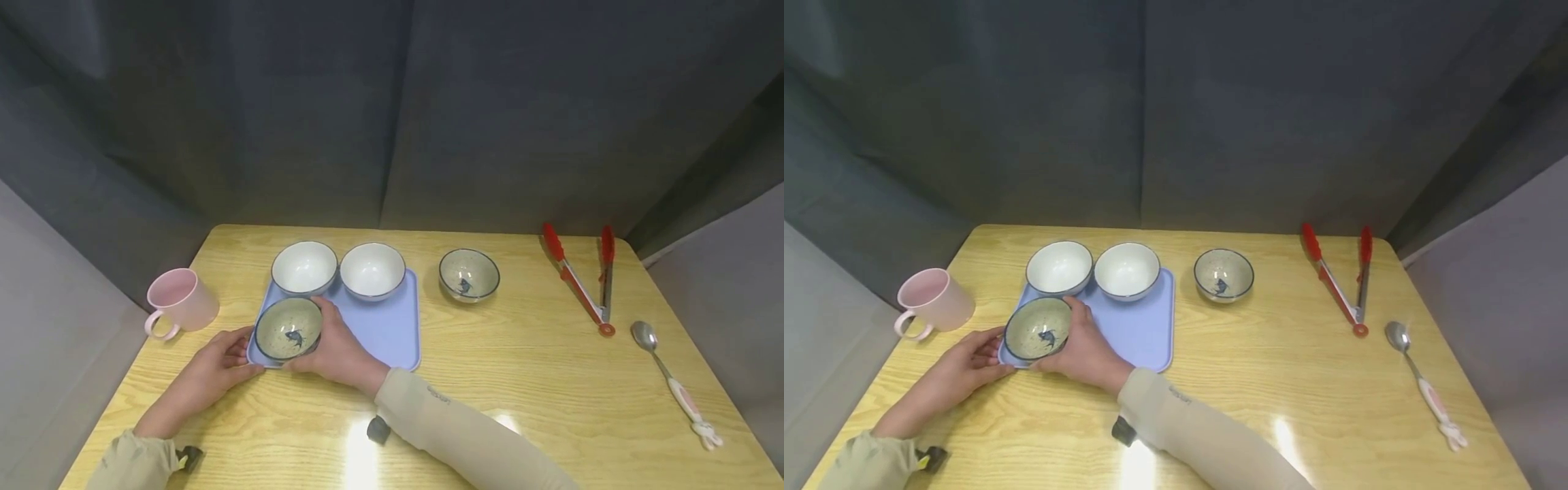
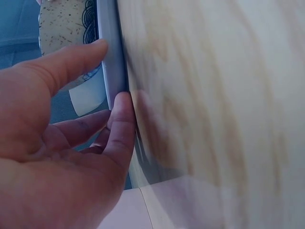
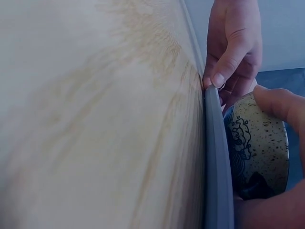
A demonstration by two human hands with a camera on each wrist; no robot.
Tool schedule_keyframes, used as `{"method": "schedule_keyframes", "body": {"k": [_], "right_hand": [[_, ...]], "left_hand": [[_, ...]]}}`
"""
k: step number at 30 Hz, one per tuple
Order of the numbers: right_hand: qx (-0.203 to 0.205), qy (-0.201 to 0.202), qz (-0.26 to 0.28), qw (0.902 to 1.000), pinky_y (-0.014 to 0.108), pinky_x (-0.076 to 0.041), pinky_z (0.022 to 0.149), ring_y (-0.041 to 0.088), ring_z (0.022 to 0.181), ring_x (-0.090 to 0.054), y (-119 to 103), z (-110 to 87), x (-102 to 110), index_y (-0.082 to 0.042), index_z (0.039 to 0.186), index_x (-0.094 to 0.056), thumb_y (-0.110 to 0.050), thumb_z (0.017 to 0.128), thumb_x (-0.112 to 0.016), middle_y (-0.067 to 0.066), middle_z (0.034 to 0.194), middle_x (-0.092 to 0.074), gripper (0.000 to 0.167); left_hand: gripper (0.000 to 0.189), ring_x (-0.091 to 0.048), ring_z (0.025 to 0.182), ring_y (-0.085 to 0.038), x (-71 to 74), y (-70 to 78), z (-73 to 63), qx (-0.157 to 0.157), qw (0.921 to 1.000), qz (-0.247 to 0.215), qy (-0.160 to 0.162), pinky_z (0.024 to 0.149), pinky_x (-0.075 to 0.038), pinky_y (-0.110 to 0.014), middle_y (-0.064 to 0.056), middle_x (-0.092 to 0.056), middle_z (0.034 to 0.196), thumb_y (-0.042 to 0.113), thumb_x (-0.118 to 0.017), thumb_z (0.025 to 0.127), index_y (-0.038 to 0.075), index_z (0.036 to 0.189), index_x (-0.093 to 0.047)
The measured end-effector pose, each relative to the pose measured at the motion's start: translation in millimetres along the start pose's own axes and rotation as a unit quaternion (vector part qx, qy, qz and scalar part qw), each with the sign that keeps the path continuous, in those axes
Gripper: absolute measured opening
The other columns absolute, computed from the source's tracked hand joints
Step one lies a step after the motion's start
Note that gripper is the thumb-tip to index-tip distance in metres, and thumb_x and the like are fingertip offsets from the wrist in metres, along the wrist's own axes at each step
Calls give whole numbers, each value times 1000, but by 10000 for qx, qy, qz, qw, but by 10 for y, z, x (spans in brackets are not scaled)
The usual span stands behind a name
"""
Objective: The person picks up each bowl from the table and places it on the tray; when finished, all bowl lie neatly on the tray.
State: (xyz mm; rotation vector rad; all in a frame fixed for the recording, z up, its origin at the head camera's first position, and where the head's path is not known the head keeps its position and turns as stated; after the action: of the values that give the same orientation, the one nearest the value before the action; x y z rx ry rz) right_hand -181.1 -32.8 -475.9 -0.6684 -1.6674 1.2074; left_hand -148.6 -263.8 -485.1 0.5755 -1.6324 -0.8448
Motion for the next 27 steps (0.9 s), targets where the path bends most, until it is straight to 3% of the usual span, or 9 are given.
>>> {"method": "schedule_keyframes", "body": {"k": [11, 19, 27], "right_hand": [[72, 7, -97, 9999, 50, -39, 138, 32, 160, -48, -38, -31, -1, -13, 176, -19, -27, 77, -105, 17, 172, -43, 132], [100, -17, -689, 9976, 50, -37, 140, 35, 164, -43, -34, -102, 15, -9, 179, -13, -25, 78, -104, 20, 178, -34, 137], [-86, 8, -665, 9978, 48, -38, 139, 32, 162, -46, 15, -264, 123, -6, 178, -13, -26, 81, -102, 17, 175, -42, 134]], "left_hand": [[77, -68, 108, -7, -3, 10, 4, 157, 9998, -60, -57, 96, -62, -11, -22, -64, 129, 12, -87, 98, -13, 160, -48], [76, -71, 113, -19, 6, 32, -14, 89, 10000, 21, -18, 96, -66, -20, -23, -65, 129, 12, -87, 98, -14, 159, -48], [77, -68, 109, -9, 8, 49, -16, 65, 10000, 1, -24, 94, -62, -11, -23, -65, 129, 13, -87, 99, -14, 159, -48]]}}
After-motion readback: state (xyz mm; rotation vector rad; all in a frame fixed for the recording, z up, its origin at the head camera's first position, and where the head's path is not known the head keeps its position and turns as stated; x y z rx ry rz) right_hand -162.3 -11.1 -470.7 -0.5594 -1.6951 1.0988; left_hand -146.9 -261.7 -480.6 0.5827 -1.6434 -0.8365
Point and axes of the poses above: each hand's wrist, its own z-axis towards the middle knuckle, its own x-axis out of the back of the hand, y = z × x, the point moved 6 cm from there along z, towards the middle knuckle
